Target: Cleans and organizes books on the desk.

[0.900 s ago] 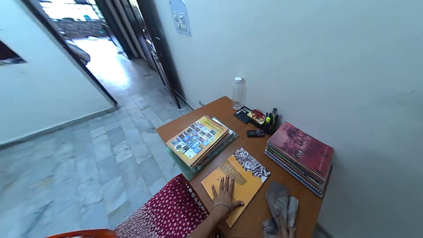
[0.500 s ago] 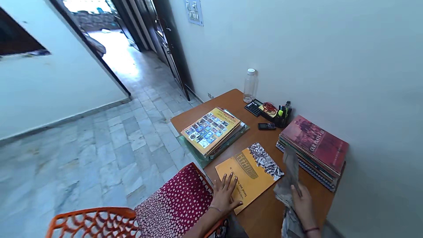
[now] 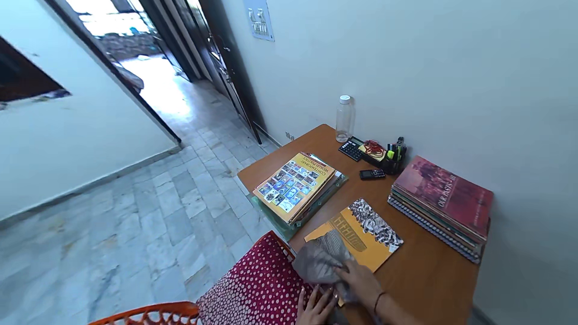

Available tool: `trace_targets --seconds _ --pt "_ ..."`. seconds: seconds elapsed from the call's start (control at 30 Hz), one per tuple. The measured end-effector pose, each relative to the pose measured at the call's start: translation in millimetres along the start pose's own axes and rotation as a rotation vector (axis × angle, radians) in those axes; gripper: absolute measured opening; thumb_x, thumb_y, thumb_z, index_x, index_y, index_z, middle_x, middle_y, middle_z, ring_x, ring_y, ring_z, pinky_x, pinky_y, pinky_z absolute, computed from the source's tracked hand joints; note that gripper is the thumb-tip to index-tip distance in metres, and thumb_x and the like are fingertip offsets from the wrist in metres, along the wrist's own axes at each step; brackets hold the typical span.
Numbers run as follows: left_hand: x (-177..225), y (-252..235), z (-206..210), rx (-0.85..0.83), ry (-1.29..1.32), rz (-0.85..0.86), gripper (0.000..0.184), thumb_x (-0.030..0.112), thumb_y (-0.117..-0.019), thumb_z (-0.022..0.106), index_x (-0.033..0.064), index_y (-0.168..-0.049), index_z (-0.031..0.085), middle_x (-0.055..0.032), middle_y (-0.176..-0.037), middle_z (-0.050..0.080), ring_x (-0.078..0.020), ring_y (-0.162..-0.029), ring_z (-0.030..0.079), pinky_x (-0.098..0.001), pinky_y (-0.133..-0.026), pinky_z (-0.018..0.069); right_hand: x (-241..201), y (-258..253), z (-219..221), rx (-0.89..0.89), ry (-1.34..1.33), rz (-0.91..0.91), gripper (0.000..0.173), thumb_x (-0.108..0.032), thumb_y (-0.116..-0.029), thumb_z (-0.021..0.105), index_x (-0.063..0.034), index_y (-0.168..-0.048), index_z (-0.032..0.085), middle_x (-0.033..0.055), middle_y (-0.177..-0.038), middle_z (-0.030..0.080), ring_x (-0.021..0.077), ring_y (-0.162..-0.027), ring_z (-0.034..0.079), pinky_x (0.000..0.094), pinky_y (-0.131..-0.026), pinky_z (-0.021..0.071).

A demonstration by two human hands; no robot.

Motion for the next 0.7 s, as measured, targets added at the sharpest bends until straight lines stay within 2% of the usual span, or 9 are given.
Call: trace_targets --seconds 0.1,0.17,0.23,0.3,0.37,0.43,0.53,0.63,0.7 --pt "-1 -1 2 -0.001 0.012 0.013 0.05 0.034 -0.0998 0.062 0.0164 -0.146 0.061 -0.009 -0.154 0.054 -0.0501 -0.145 0.04 -0.0842 -0.108 0.0178 61 -16 -42 0.034 0.095 0.122 0.054 0.003 -0.0964 0.054 -0.0169 -0.146 0.058 0.0281 -0.139 0.058 0.0475 -0.12 0.061 0.0614 -0.094 0.052" --pt "-2 0 4 0.003 0.021 0.015 0.049 0.033 -0.0991 0.063 0.0168 -0.145 0.061 -0.0095 -0.154 0.054 -0.0503 -0.145 0.04 -0.0833 -0.109 0.0196 103 -23 -72 0.023 0.077 0.387 0.057 0.001 -0.0984 0.051 -0.0197 -0.151 0.052 0.0257 -0.148 0.05 0.0455 -0.127 0.057 0.0599 -0.1 0.0498" --pt "-3 0 5 -0.033 0.039 -0.009 0.05 0.031 -0.0988 0.064 0.0181 -0.147 0.06 -0.0086 -0.156 0.052 -0.0489 -0.148 0.037 -0.0815 -0.111 0.0186 136 -26 -91 0.1 0.034 0.625 0.057 0.0 -0.0993 0.053 -0.0207 -0.152 0.05 0.0245 -0.153 0.045 0.044 -0.129 0.056 0.0574 -0.102 0.0495" --pt "-5 -1 6 -0.08 0.051 -0.034 0.052 0.03 -0.0981 0.065 0.0199 -0.149 0.058 -0.0066 -0.158 0.049 -0.0463 -0.15 0.034 -0.0779 -0.114 0.0201 148 -27 -100 0.207 -0.021 0.77 0.056 0.0 -0.0979 0.057 -0.0182 -0.151 0.052 0.0258 -0.152 0.045 0.045 -0.126 0.058 0.0574 -0.099 0.051" --pt "-9 -1 9 -0.161 0.059 -0.055 0.056 0.03 -0.0981 0.066 0.0227 -0.152 0.054 -0.0039 -0.162 0.043 -0.0425 -0.153 0.029 -0.0718 -0.117 0.0237 138 -33 -91 0.246 -0.056 0.813 0.054 -0.002 -0.0985 0.057 -0.0174 -0.15 0.052 0.0261 -0.149 0.047 0.0448 -0.121 0.061 0.0575 -0.095 0.0529" --pt "-12 -2 10 -0.227 0.083 -0.06 0.06 0.03 -0.0982 0.066 0.0235 -0.155 0.049 -0.0038 -0.166 0.037 -0.0418 -0.155 0.025 -0.0677 -0.118 0.0269 103 -41 -70 0.201 -0.083 0.728 0.055 -0.004 -0.1001 0.053 -0.018 -0.153 0.049 0.025 -0.148 0.048 0.0439 -0.118 0.062 0.0567 -0.093 0.054" --pt "-13 -5 12 -0.299 0.104 -0.065 0.063 0.029 -0.0982 0.066 0.0244 -0.158 0.045 -0.0043 -0.168 0.032 -0.0416 -0.156 0.021 -0.0665 -0.117 0.0294 31 -35 -23 0.068 -0.114 0.48 0.058 -0.003 -0.1002 0.05 -0.0217 -0.155 0.047 0.0229 -0.149 0.049 0.0419 -0.121 0.062 0.0546 -0.096 0.0538" --pt "-15 -6 13 -0.412 0.085 -0.103 0.057 0.03 -0.1003 0.064 0.0188 -0.155 0.049 -0.0116 -0.164 0.039 -0.042 -0.156 0.021 -0.0634 -0.12 0.0262 -14 -15 17 0.107 -0.035 0.134 0.054 0.0 -0.0949 0.056 -0.019 -0.145 0.06 0.0251 -0.134 0.061 0.0424 -0.11 0.067 0.0539 -0.086 0.0574" --pt "-15 -6 13 -0.47 0.08 -0.114 0.056 0.03 -0.1014 0.062 0.0167 -0.154 0.049 -0.0137 -0.164 0.038 -0.0423 -0.157 0.018 -0.063 -0.121 0.0243 -13 -8 21 0.192 0.02 0.022 0.052 0.002 -0.0914 0.06 -0.0197 -0.138 0.066 0.0249 -0.124 0.066 0.0428 -0.103 0.069 0.0543 -0.08 0.0589"
Point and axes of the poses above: each hand's wrist, its own y-axis away from the middle knuckle, its own z-axis out of the palm, x = y × z, the point moved 7 cm from there along -y, towards the middle knuckle
